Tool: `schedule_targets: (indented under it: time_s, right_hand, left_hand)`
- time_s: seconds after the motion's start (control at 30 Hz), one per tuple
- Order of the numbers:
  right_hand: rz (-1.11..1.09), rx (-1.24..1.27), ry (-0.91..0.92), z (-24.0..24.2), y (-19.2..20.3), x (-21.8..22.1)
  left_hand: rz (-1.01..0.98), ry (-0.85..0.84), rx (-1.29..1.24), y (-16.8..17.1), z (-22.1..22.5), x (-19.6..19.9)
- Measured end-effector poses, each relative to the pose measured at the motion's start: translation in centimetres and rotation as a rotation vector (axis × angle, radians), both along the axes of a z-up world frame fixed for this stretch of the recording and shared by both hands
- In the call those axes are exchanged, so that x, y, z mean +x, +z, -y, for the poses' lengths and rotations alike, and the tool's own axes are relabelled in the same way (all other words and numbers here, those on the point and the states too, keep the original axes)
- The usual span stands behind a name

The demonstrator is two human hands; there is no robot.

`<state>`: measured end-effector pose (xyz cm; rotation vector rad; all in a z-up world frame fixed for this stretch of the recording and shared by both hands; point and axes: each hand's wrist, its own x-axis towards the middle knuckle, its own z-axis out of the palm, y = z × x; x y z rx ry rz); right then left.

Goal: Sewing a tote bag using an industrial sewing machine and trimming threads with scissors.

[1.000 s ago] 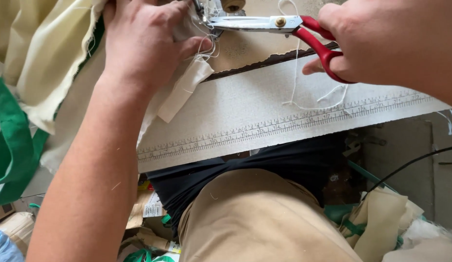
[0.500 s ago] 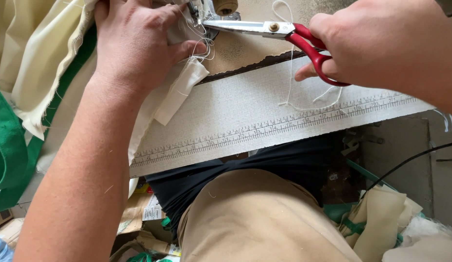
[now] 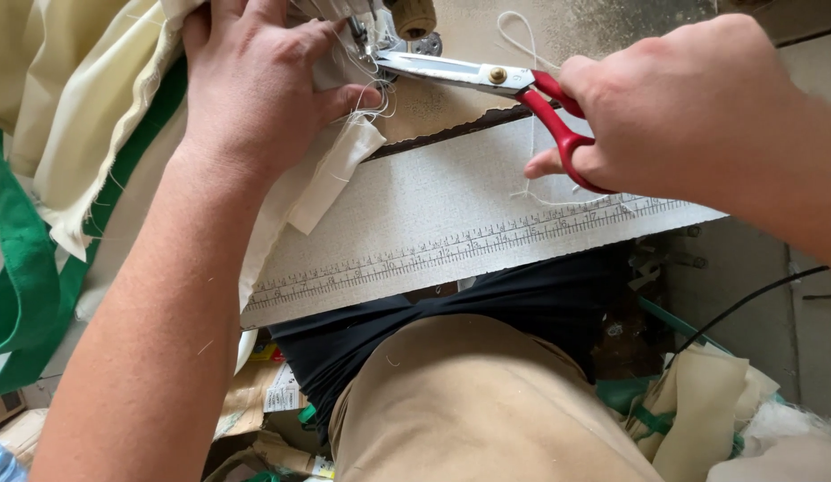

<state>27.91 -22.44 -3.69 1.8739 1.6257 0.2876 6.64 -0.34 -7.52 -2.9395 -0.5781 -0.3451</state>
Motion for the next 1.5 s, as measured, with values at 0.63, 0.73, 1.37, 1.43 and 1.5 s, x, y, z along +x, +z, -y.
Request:
schedule_targets:
  time_s: [0.63,0.73,1.37,1.43,1.5]
  right_hand:
    - [-0.375,0.145,-0.578,1.9,-1.2,5.7]
    - [-0.381,0.308,-0.332,2.7,-2.2,5.5]
    - [-0.783,0.553,0.541,-9.4,-3.7,-6.9]
    - [-0.600,0.697,0.581,-8.9,-3.7,-5.0]
    - [-0.416,0.834,0.619,-7.8,-3.5,-3.4]
  left_hand:
    - [0.126,0.071,0.765,3.4,-2.2,-5.6]
    - [0.115,0.017,0.824,5.6,-3.2,-8.1]
    - [0.095,0.166,-0.067,5.5,11.2,-7.7]
    - [0.083,0.197,-0.151,3.8,11.3,-8.8]
    - [0.068,0.230,-0.237,3.6,11.5,-9.5]
